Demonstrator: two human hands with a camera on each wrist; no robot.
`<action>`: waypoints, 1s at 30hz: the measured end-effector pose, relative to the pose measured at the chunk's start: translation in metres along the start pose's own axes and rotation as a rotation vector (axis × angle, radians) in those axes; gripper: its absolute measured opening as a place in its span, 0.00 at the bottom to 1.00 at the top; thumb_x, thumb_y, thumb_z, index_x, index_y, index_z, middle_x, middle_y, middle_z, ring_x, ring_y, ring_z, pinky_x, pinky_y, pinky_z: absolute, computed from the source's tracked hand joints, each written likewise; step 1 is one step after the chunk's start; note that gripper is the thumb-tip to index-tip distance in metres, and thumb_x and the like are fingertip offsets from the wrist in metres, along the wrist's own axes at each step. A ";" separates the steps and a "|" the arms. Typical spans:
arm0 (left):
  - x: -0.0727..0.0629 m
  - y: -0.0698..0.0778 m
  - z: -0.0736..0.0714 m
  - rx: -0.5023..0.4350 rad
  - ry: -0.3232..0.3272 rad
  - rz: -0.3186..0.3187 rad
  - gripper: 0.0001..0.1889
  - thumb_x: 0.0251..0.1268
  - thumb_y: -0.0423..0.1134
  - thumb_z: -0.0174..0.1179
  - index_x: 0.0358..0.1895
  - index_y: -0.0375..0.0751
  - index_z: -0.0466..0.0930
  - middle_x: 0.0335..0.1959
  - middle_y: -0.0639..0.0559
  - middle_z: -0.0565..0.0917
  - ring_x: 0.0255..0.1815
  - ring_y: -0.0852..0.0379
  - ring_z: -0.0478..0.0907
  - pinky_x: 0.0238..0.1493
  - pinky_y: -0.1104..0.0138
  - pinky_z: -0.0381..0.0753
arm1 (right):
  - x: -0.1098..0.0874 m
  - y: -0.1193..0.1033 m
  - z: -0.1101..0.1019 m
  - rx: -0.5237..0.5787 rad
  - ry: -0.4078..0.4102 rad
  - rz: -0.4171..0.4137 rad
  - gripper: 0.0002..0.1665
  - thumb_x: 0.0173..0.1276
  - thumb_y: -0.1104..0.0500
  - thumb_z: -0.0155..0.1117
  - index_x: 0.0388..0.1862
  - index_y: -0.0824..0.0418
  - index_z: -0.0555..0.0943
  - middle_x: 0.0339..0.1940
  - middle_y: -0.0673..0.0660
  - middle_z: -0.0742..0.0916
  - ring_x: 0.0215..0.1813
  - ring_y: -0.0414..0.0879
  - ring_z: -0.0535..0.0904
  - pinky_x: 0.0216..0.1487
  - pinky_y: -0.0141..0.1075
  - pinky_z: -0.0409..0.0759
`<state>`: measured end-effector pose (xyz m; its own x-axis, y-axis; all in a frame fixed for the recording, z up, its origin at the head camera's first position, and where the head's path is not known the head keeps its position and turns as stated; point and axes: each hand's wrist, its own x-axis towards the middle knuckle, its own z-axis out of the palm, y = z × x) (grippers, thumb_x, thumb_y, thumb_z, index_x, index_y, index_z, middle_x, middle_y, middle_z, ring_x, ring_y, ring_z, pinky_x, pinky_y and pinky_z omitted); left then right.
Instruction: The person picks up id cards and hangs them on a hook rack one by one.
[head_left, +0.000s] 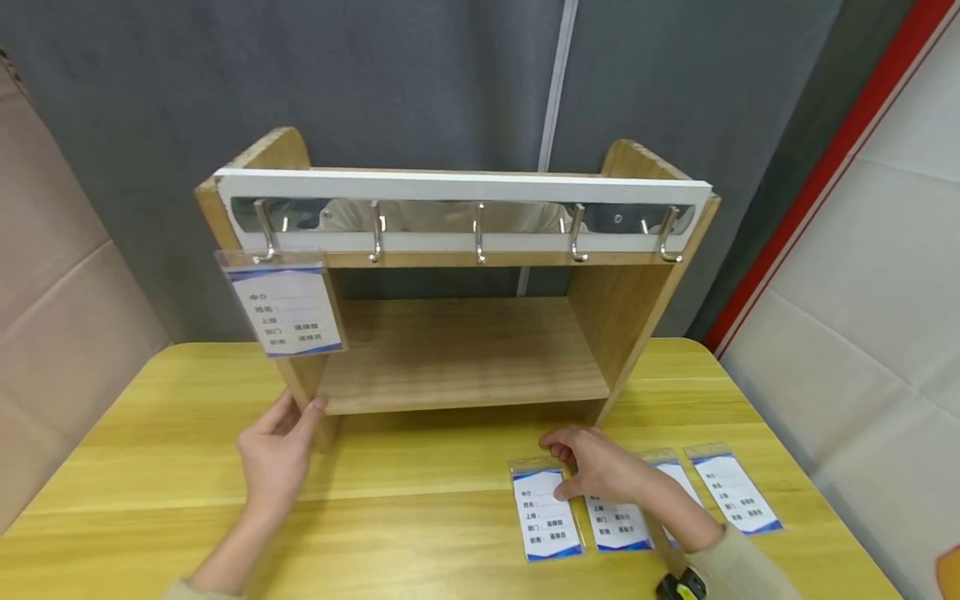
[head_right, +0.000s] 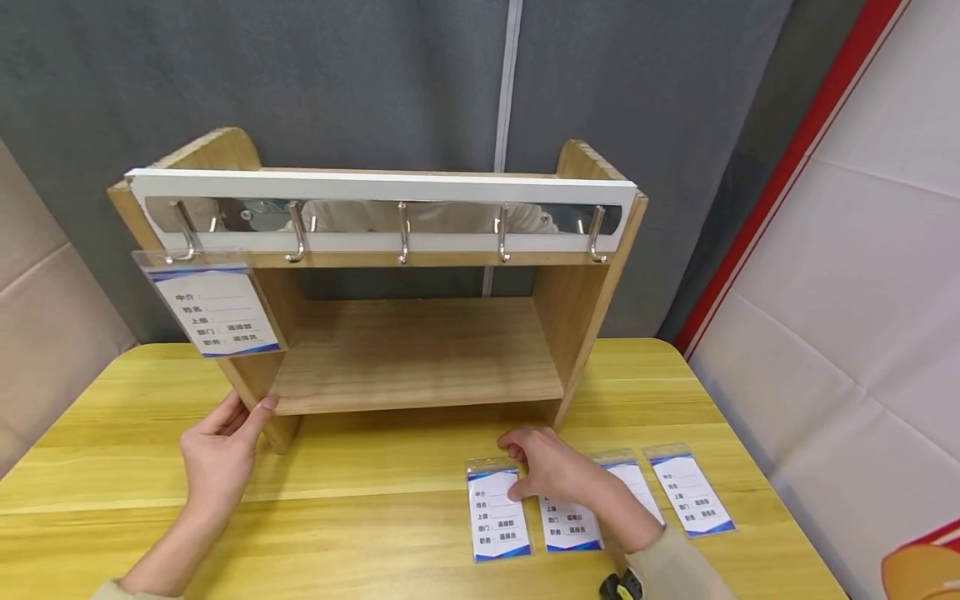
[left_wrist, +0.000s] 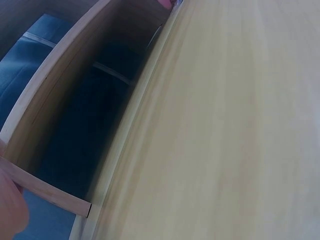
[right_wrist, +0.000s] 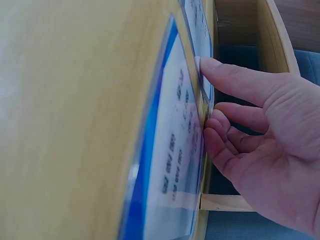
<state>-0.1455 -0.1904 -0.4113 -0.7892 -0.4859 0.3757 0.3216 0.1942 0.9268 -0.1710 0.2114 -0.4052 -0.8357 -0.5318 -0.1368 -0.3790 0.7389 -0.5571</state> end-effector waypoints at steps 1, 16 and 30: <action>0.000 0.000 0.000 0.002 0.000 0.001 0.19 0.66 0.25 0.67 0.60 0.31 0.81 0.54 0.36 0.82 0.44 0.75 0.84 0.46 0.74 0.86 | 0.000 0.000 0.000 -0.001 0.001 0.000 0.37 0.53 0.63 0.84 0.62 0.68 0.80 0.40 0.47 0.81 0.43 0.43 0.74 0.44 0.35 0.82; -0.001 0.000 0.000 0.001 -0.005 -0.003 0.20 0.67 0.26 0.66 0.61 0.32 0.81 0.55 0.36 0.82 0.44 0.75 0.84 0.47 0.75 0.86 | -0.003 0.006 0.002 0.009 0.047 -0.055 0.27 0.54 0.60 0.84 0.53 0.55 0.84 0.42 0.47 0.77 0.42 0.43 0.73 0.41 0.32 0.79; 0.000 -0.001 0.000 -0.004 -0.012 -0.015 0.20 0.68 0.26 0.66 0.62 0.33 0.80 0.56 0.35 0.81 0.44 0.75 0.84 0.47 0.74 0.86 | -0.007 0.007 0.005 0.141 0.065 -0.135 0.21 0.64 0.61 0.77 0.54 0.57 0.80 0.41 0.44 0.83 0.40 0.41 0.77 0.39 0.32 0.83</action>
<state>-0.1451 -0.1906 -0.4120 -0.8002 -0.4784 0.3617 0.3115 0.1839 0.9323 -0.1660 0.2177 -0.4121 -0.8065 -0.5912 -0.0027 -0.4338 0.5949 -0.6767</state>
